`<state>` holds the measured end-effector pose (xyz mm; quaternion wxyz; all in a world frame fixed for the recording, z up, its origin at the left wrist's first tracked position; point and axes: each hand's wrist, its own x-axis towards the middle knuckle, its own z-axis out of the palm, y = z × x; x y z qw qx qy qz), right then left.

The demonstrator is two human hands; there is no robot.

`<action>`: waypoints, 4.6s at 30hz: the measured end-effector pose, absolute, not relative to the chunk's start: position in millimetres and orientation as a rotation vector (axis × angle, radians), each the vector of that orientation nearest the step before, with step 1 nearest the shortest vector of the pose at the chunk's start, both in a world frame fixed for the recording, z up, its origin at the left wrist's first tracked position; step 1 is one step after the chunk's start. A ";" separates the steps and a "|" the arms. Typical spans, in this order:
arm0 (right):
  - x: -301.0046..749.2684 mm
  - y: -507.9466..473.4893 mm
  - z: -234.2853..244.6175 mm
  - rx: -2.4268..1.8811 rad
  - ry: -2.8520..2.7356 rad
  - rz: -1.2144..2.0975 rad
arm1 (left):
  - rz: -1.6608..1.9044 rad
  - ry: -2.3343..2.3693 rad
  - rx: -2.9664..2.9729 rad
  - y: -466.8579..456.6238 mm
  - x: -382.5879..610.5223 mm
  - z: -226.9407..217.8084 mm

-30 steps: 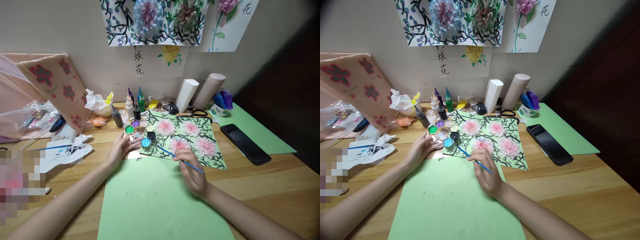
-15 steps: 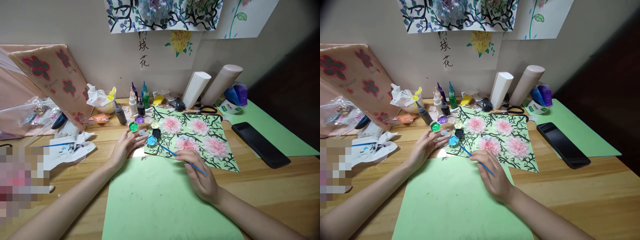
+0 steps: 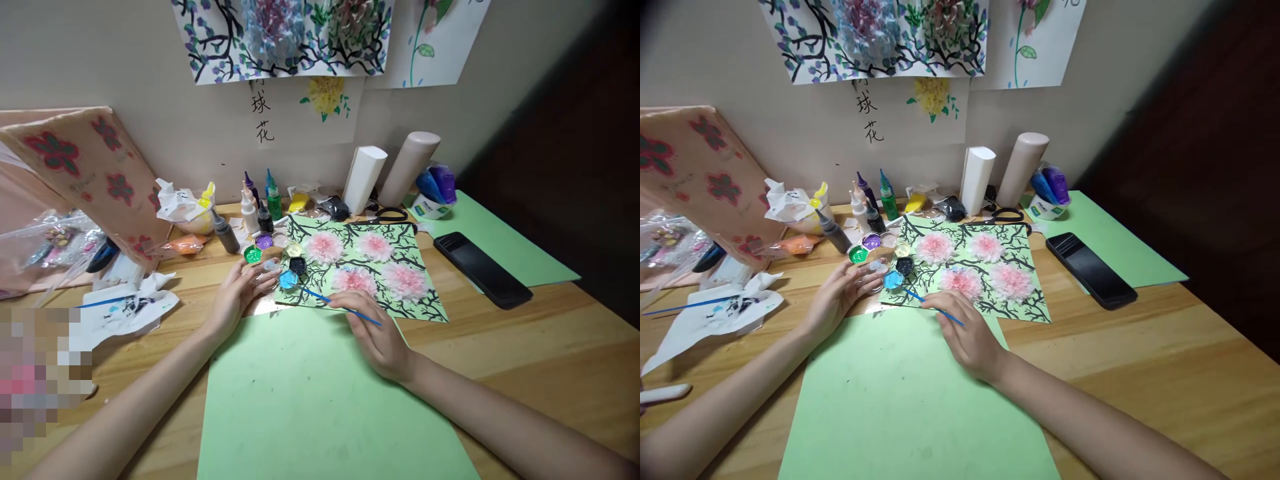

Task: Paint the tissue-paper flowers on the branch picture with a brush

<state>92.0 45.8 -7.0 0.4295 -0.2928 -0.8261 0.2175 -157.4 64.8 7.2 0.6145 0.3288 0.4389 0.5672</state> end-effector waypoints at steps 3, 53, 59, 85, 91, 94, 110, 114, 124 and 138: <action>101.0 46.7 -4.8 -0.708 -1.976 0.474 | 1.315 1.030 0.751 64.4 -157.9 7.9; 195.5 76.3 -17.4 -1.217 -1.554 0.541 | 1.340 1.042 0.664 63.5 -157.3 14.4; 195.1 74.4 -15.9 -1.230 -1.561 0.582 | 1.343 0.996 0.687 63.7 -159.7 11.4; 189.7 69.5 -12.5 -1.200 -1.736 0.678 | 1.348 0.972 0.708 62.0 -157.2 13.7; 188.4 69.8 -8.8 -1.229 -1.739 0.635 | 1.333 0.975 0.716 62.9 -157.5 12.2; 188.0 69.7 -4.9 -1.235 -1.692 0.592 | 1.335 0.970 0.723 63.5 -157.4 12.2; 184.1 72.2 -8.3 -1.230 -1.730 0.666 | 1.315 0.973 0.698 62.4 -157.3 13.6; 183.3 72.6 -6.8 -1.240 -1.727 0.680 | 1.325 0.964 0.705 62.2 -159.3 11.4; 182.1 66.8 -5.9 -1.196 -1.688 0.632 | 1.279 0.994 0.768 61.2 -157.3 14.1; 96.4 42.5 -9.0 -0.767 -2.105 0.420 | 1.276 0.920 0.819 60.5 -159.1 5.6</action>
